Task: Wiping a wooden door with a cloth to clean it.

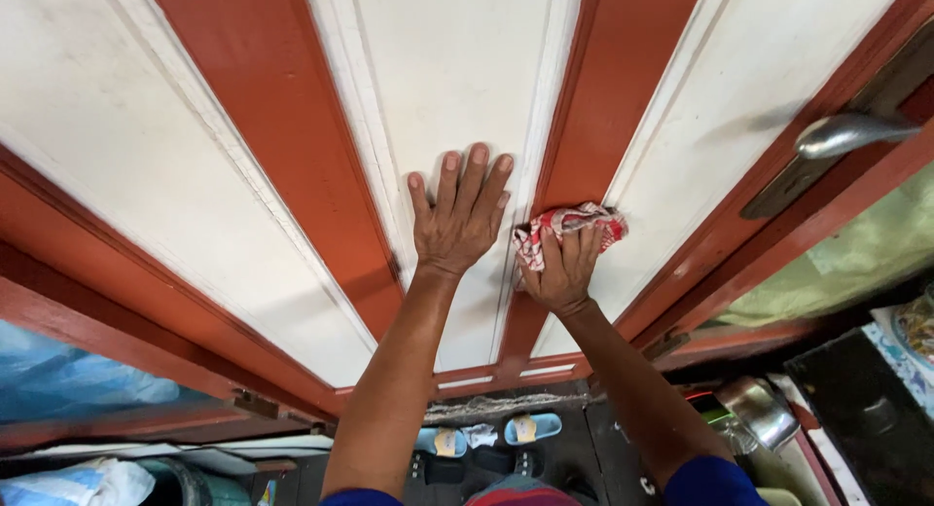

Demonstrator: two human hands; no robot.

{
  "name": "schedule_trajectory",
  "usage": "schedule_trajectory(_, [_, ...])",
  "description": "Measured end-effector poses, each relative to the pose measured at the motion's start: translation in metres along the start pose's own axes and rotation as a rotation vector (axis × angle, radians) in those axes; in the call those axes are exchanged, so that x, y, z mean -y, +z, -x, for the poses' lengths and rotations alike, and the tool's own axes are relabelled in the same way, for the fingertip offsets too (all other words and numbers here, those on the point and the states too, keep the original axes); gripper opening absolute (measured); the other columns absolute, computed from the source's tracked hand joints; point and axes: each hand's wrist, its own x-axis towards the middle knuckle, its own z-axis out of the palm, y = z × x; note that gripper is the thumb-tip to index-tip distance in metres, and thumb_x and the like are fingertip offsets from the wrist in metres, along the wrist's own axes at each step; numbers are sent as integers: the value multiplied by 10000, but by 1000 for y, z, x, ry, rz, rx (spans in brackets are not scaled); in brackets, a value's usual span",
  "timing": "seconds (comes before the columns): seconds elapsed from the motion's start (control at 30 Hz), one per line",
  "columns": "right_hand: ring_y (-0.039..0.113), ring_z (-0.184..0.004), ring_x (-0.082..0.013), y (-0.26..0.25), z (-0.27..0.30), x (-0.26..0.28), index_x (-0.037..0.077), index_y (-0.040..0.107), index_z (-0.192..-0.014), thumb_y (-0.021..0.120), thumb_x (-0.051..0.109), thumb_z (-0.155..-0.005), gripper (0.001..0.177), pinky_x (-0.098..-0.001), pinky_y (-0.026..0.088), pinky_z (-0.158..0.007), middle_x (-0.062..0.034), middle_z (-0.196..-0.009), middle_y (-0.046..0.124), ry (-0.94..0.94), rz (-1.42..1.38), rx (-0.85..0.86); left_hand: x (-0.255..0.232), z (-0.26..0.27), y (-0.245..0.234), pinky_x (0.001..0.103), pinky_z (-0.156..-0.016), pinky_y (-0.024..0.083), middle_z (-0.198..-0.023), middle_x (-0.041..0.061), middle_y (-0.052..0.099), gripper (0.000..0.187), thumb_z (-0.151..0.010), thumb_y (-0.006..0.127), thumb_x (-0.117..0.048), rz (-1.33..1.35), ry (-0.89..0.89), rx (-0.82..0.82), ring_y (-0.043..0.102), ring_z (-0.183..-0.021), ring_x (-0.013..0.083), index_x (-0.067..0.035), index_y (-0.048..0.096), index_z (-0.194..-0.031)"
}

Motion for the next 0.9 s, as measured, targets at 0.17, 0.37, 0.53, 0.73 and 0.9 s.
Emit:
schedule_trajectory(0.17, [280, -1482, -507, -17, -54, -1, -45, 614, -1346, 697, 401, -1002, 570, -743, 193, -1225, -277, -1429, 434, 3, -12, -13, 2, -2, -2, 606, -1311, -14, -1766, 54, 169, 582, -1192, 490, -424, -3, 0, -25, 66, -1639, 288, -242, 289, -1706])
schedule_trajectory(0.37, [218, -1558, -456, -45, -166, -12, -33, 552, -1473, 656, 379, -1027, 617, -677, 149, -1275, -248, -1628, 333, -4, 52, -108, 3, -4, -8, 601, -1320, 1, -1768, 41, 159, 586, -1185, 497, -420, -6, -6, -50, 72, -1644, 276, -244, 285, -1701])
schedule_trajectory(0.53, [210, -1580, -459, -78, -253, -10, -20, 453, -1561, 607, 336, -1079, 618, -633, 137, -1304, -238, -1656, 323, -6, 38, -109, 3, 3, 1, 607, -1314, -3, -1775, 41, 117, 605, -1179, 476, -447, -4, -42, -95, 69, -1648, 257, -250, 228, -1695])
schedule_trajectory(0.73, [221, -1600, -388, -84, -320, -31, 17, 438, -1600, 617, 300, -1110, 593, -613, 126, -1322, -203, -1677, 322, -94, 154, -182, 5, -1, -3, 603, -1318, 13, -1765, 45, 141, 630, -1165, 481, -460, -14, -43, -81, 94, -1632, 260, -219, 241, -1695])
schedule_trajectory(0.9, [232, -1526, -423, -109, -359, -15, 52, 496, -1564, 645, 363, -1080, 594, -630, 118, -1267, -230, -1617, 333, -54, 207, -130, 5, 3, -1, 592, -1312, 14, -1751, 41, 195, 582, -1177, 491, -459, 10, -35, -87, 104, -1632, 255, -238, 307, -1683])
